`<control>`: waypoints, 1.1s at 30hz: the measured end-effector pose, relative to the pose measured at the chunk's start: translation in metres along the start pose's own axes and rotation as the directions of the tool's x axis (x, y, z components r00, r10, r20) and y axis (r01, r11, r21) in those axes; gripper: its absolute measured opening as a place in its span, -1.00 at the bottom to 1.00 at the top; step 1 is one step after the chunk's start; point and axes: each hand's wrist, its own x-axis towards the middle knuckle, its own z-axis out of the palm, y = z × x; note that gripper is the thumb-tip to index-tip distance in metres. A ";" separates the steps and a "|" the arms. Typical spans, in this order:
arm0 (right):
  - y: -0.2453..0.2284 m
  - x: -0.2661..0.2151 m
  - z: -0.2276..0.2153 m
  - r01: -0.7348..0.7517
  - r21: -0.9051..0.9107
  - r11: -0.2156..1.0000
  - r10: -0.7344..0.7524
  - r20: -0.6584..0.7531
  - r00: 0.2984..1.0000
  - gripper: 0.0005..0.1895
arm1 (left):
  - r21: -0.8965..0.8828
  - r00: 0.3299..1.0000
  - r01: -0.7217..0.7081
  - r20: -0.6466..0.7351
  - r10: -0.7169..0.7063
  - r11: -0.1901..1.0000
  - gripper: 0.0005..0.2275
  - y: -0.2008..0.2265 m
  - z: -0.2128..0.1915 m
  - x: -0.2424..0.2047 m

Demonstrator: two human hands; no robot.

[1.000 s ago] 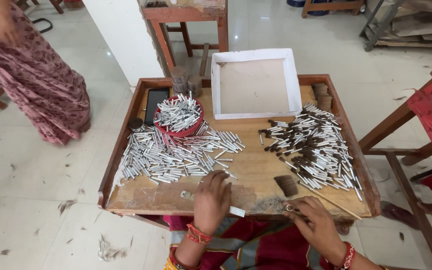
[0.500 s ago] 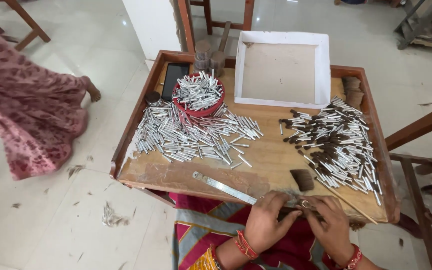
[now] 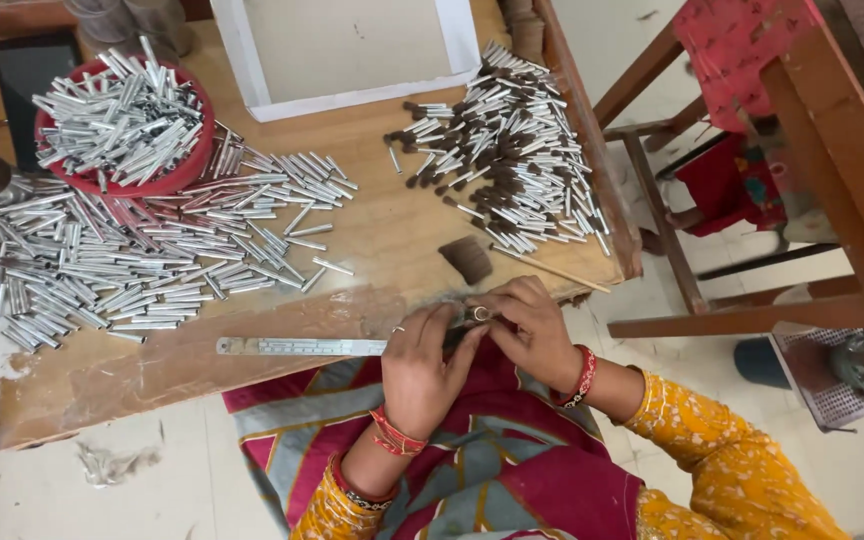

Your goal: The person sits at a low table and assembles small cylindrical components by inserting a dark, fibrous material into a metal tube. They handle the parts by hand, repeatedly picking up a tube and the fibrous material, inserting the material, and placing the finished assembly on the table.

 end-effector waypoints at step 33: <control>-0.025 0.031 -0.046 -0.239 0.091 0.967 0.200 0.314 0.928 -0.57 | 0.021 0.999 -0.032 -0.012 0.032 0.999 -0.78 -0.005 0.016 0.006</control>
